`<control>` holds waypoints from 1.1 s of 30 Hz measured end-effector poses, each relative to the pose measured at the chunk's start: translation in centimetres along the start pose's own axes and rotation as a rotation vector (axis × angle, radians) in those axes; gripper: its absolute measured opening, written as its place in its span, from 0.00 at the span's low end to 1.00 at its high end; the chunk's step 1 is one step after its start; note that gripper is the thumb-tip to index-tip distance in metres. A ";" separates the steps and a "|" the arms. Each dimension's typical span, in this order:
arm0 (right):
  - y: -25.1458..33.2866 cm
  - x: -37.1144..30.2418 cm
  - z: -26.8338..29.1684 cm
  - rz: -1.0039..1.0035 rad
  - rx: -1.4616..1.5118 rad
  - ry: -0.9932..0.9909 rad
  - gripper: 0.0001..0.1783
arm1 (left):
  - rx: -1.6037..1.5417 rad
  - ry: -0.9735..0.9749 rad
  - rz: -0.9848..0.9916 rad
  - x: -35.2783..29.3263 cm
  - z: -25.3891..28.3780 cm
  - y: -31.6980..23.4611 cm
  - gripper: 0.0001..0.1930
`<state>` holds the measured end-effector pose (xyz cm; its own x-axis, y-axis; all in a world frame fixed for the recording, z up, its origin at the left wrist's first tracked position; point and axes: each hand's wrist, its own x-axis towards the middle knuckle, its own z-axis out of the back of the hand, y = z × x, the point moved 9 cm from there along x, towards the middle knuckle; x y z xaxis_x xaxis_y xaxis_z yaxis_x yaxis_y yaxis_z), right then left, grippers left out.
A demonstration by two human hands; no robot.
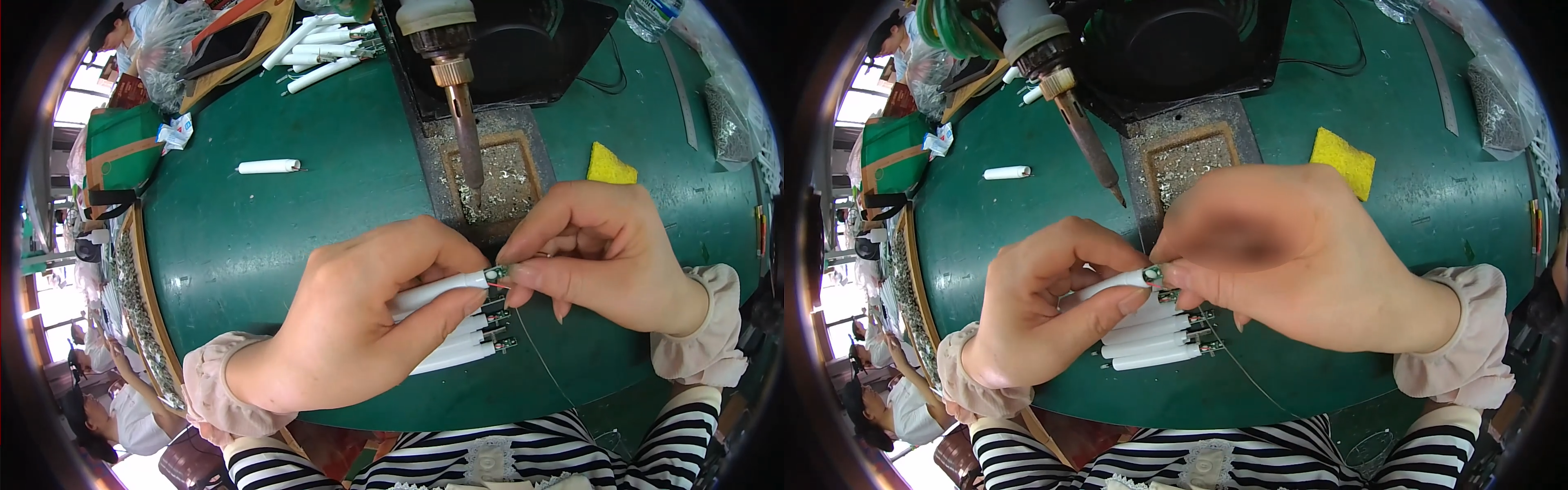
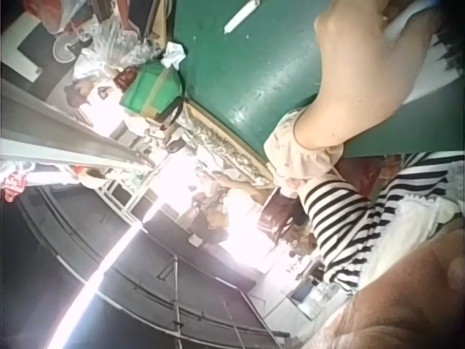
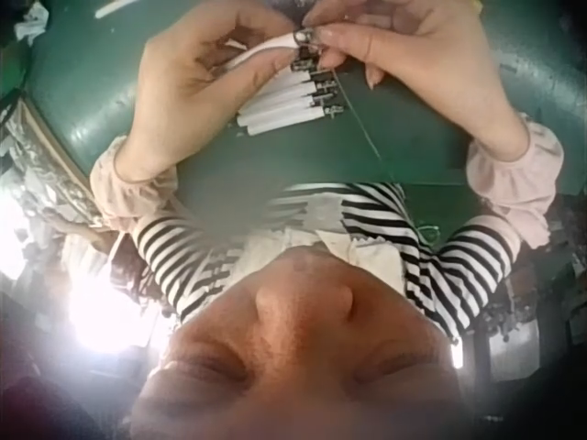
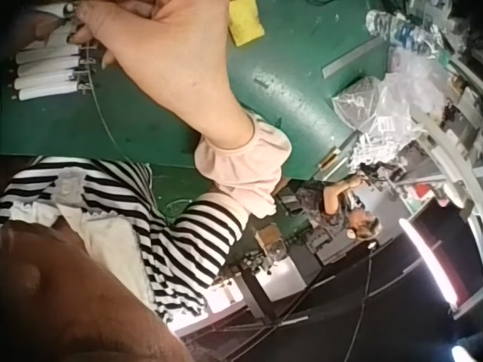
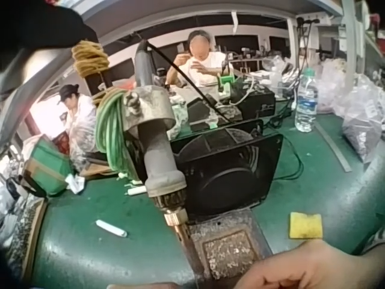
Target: The person assembles electronic components by soldering wires to small printed circuit boards using a soldering station, often holding the components with tweezers.
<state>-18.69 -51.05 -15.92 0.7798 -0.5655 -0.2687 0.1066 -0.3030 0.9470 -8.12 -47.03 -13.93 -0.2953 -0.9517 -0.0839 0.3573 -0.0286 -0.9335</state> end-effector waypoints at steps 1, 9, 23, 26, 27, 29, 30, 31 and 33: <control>0.0 0.1 0.0 -0.002 0.002 0.000 0.07 | -0.060 -0.001 0.038 -0.1 -0.1 0.4 0.08; -0.5 0.7 0.0 -0.061 0.001 0.029 0.07 | -0.215 0.027 0.192 0.0 -0.5 2.1 0.08; -0.2 0.7 -0.4 -0.019 -0.020 0.052 0.10 | -0.466 0.030 0.293 -0.2 -1.2 2.5 0.07; -0.2 0.7 -0.4 -0.005 -0.024 0.047 0.11 | -0.552 0.030 0.300 -0.2 -1.4 2.8 0.06; -0.2 0.7 -0.3 0.010 -0.023 0.039 0.12 | -0.566 0.046 0.295 -0.1 -1.5 2.8 0.06; -0.4 0.8 -0.2 0.071 -0.051 0.036 0.13 | -0.582 0.062 0.291 0.0 -1.5 2.9 0.06; 0.0 0.8 -0.2 0.136 -0.078 0.035 0.13 | -0.604 0.069 0.320 -0.1 -1.6 3.0 0.06; 0.1 0.8 -0.2 0.135 -0.077 0.037 0.13 | -0.627 0.076 0.350 -0.2 -1.7 3.1 0.06; 0.1 0.7 -0.2 0.107 -0.135 0.019 0.14 | -0.635 0.083 0.371 -0.3 -1.8 3.2 0.06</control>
<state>-18.00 -51.37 -15.99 0.8027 -0.5737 -0.1628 0.1030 -0.1355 0.9854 -8.47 -46.34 -17.49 -0.3293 -0.8375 -0.4361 -0.1270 0.4969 -0.8585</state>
